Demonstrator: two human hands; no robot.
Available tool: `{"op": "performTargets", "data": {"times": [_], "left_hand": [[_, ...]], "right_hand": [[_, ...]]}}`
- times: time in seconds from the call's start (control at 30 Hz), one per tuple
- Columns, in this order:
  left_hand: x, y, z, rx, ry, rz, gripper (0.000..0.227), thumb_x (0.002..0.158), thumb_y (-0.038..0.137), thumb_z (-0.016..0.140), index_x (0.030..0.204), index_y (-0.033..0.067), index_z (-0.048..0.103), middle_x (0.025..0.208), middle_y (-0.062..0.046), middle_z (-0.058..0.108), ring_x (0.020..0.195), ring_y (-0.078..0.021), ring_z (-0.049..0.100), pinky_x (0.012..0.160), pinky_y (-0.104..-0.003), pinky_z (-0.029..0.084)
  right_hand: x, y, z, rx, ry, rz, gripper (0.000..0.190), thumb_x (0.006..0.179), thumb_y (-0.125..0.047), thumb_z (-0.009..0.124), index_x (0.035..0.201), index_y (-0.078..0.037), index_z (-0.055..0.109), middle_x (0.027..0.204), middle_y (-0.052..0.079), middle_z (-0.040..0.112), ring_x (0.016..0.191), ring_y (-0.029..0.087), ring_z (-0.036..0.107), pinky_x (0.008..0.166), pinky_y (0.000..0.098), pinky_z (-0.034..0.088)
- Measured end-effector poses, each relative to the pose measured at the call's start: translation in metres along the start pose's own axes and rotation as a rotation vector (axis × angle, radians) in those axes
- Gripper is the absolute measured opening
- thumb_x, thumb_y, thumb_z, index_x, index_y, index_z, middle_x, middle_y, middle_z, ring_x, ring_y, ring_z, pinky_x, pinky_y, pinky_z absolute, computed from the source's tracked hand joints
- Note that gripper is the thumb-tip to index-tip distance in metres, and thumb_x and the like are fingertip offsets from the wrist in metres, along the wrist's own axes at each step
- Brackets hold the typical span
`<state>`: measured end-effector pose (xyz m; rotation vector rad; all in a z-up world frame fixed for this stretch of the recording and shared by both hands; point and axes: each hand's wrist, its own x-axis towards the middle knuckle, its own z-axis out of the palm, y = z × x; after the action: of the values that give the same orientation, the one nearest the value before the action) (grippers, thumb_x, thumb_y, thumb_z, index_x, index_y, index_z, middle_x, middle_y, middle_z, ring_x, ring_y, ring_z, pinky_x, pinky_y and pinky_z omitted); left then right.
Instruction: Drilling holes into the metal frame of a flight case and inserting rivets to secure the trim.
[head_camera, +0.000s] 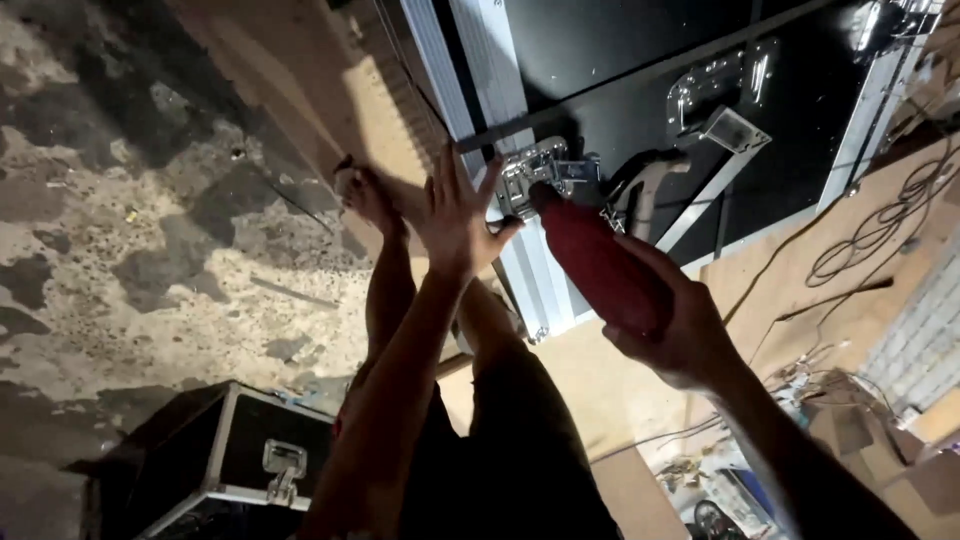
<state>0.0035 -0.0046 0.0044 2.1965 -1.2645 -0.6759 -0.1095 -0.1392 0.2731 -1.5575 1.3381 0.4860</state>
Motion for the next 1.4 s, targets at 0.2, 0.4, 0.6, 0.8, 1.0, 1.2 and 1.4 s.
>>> {"op": "performTargets", "data": {"times": [0.2, 0.4, 0.6, 0.8, 1.0, 1.2, 1.4], "left_hand": [[-0.009, -0.004, 0.011, -0.085, 0.106, 0.057, 0.108, 0.06, 0.058, 0.098, 0.153, 0.0288, 0.052, 0.155, -0.041, 0.03, 0.138, -0.0575, 0.048, 0.105, -0.058, 0.049], [-0.004, -0.001, 0.003, -0.146, 0.077, 0.032, 0.105, 0.064, 0.048, 0.099, 0.154, 0.0314, 0.048, 0.156, -0.041, 0.029, 0.136, -0.0631, 0.046, 0.103, -0.065, 0.049], [-0.002, 0.008, 0.0, -0.125, -0.007, -0.014, 0.106, 0.064, 0.042, 0.099, 0.154, 0.0264, 0.046, 0.154, -0.042, 0.027, 0.139, -0.0643, 0.039, 0.102, -0.069, 0.046], [0.001, 0.012, 0.0, -0.159, -0.024, -0.035, 0.101, 0.062, 0.032, 0.098, 0.15, 0.0221, 0.049, 0.156, -0.04, 0.023, 0.137, -0.063, 0.044, 0.1, -0.07, 0.049], [0.007, 0.02, -0.009, -0.215, -0.035, -0.051, 0.094, 0.071, 0.04, 0.096, 0.151, 0.0224, 0.048, 0.158, -0.039, 0.02, 0.133, -0.0592, 0.051, 0.105, -0.066, 0.048], [0.003, 0.015, 0.009, -0.162, 0.047, 0.005, 0.09, 0.082, 0.047, 0.09, 0.156, 0.0272, 0.041, 0.164, -0.031, 0.014, 0.137, -0.0571, 0.047, 0.092, -0.062, 0.059], [-0.005, 0.011, 0.009, -0.14, 0.049, 0.028, 0.088, 0.086, 0.046, 0.085, 0.159, 0.0255, 0.04, 0.164, -0.033, 0.015, 0.132, -0.0563, 0.054, 0.086, -0.062, 0.06]], "right_hand": [[0.005, -0.002, 0.006, 0.045, -0.029, 0.013, 0.094, 0.062, -0.025, 0.088, 0.149, -0.019, 0.055, 0.131, 0.022, 0.068, 0.124, 0.038, 0.065, 0.1, 0.0539, 0.047], [0.009, -0.012, 0.001, 0.04, -0.026, 0.043, 0.09, 0.065, -0.023, 0.087, 0.148, -0.018, 0.056, 0.13, 0.02, 0.068, 0.124, 0.036, 0.065, 0.101, 0.0537, 0.046], [0.015, -0.029, -0.004, -0.015, -0.057, 0.032, 0.09, 0.062, -0.017, 0.086, 0.147, -0.017, 0.057, 0.115, 0.026, 0.073, 0.106, 0.048, 0.071, 0.088, 0.0564, 0.055], [0.016, -0.035, -0.007, 0.055, -0.066, -0.001, 0.092, 0.059, -0.014, 0.085, 0.147, -0.013, 0.056, 0.108, 0.029, 0.075, 0.099, 0.052, 0.073, 0.081, 0.0595, 0.057], [0.022, -0.043, -0.015, 0.058, -0.11, 0.053, 0.094, 0.063, -0.017, 0.083, 0.151, -0.018, 0.05, 0.114, 0.027, 0.074, 0.098, 0.054, 0.072, 0.074, 0.0569, 0.062], [0.026, -0.054, -0.018, 0.026, -0.17, 0.114, 0.099, 0.063, -0.018, 0.086, 0.154, -0.02, 0.047, 0.12, 0.027, 0.072, 0.098, 0.054, 0.072, 0.075, 0.0577, 0.063], [0.023, -0.052, -0.017, 0.017, -0.145, 0.129, 0.098, 0.065, -0.022, 0.084, 0.155, -0.024, 0.045, 0.118, 0.025, 0.073, 0.101, 0.052, 0.072, 0.081, 0.0579, 0.061]]}}
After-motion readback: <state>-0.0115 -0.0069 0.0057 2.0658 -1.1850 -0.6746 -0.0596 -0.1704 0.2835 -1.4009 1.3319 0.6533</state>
